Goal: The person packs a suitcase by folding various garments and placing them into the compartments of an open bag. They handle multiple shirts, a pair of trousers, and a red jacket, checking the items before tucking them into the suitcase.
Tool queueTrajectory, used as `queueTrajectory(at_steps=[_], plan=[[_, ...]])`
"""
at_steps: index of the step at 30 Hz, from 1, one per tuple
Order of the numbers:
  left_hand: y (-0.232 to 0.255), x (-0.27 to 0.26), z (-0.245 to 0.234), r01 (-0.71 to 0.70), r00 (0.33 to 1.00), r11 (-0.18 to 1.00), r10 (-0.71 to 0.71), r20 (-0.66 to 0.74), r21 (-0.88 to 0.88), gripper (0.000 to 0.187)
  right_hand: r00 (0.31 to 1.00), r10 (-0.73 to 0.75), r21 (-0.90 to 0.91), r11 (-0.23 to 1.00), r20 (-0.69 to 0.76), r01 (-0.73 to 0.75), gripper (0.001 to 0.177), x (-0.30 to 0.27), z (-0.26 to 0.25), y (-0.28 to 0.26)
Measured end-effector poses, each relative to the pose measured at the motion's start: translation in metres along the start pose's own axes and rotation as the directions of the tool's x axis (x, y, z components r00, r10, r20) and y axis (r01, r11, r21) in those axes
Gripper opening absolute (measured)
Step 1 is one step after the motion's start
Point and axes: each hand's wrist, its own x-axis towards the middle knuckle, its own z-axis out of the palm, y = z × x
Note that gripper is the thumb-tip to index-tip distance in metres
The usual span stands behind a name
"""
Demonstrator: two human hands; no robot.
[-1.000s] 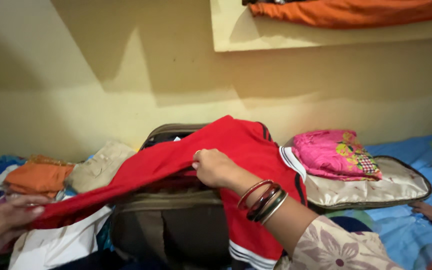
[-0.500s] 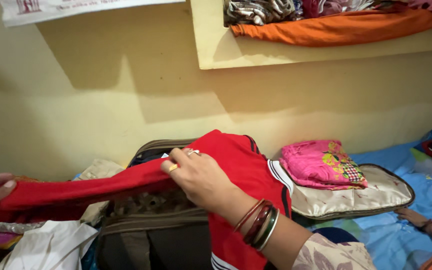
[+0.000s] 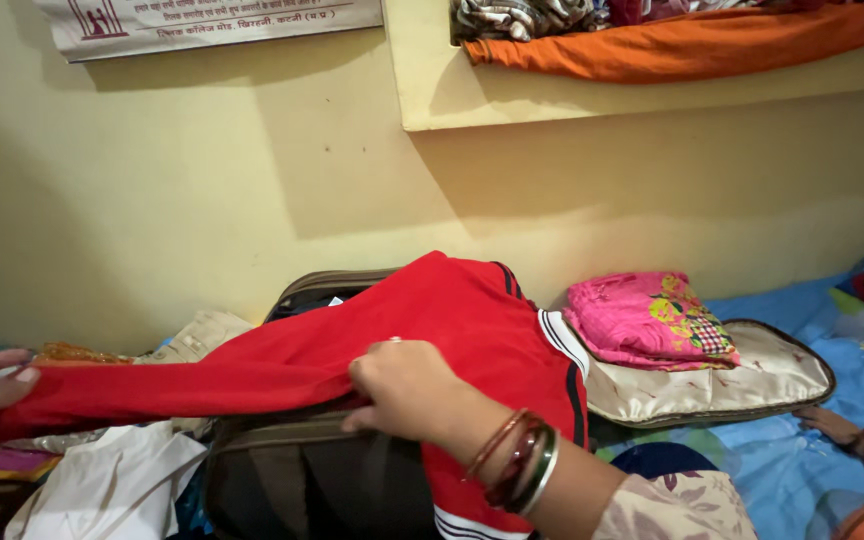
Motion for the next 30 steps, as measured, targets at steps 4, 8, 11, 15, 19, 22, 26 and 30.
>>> queueTrajectory(at_steps=[4,8,11,15,19,22,26,30], plan=[[-0.024,0.009,-0.009,0.026,0.999,0.999,-0.028,0.034,0.048,0.041,0.957,0.195,-0.086,0.980,0.217,-0.180,0.020,-0.013,-0.003,0.016],[-0.051,0.028,-0.012,0.073,0.978,0.997,-0.064,0.196,-0.037,0.044,0.911,0.303,-0.069,0.953,0.279,-0.296,0.033,-0.017,-0.005,0.019],[-0.066,0.033,-0.012,0.203,0.963,0.979,-0.200,0.179,0.002,0.047,0.891,0.353,-0.094,0.936,0.284,-0.341,0.035,-0.018,-0.002,0.018],[-0.076,0.032,-0.019,0.267,0.905,0.953,-0.298,0.304,0.140,0.057,0.898,0.382,-0.054,0.923,0.217,-0.380,0.030,-0.016,0.003,0.025],[-0.086,0.034,-0.025,0.255,0.880,0.935,-0.330,0.340,0.248,0.054,0.872,0.407,0.094,0.891,0.274,-0.445,0.027,-0.015,-0.002,0.042],[-0.096,0.035,-0.029,0.263,0.875,0.930,-0.342,0.344,0.257,0.048,0.882,0.460,0.198,0.859,0.106,-0.472,0.028,-0.020,-0.003,0.050],[-0.099,0.038,-0.031,0.286,0.850,0.903,-0.394,0.349,0.322,0.038,0.877,0.467,0.274,0.863,-0.112,-0.425,0.029,-0.025,-0.012,0.047],[-0.094,0.043,-0.029,0.248,0.859,0.747,-0.464,0.217,0.616,0.029,0.873,0.462,0.299,0.865,-0.155,-0.404,0.022,-0.030,-0.033,0.036]])
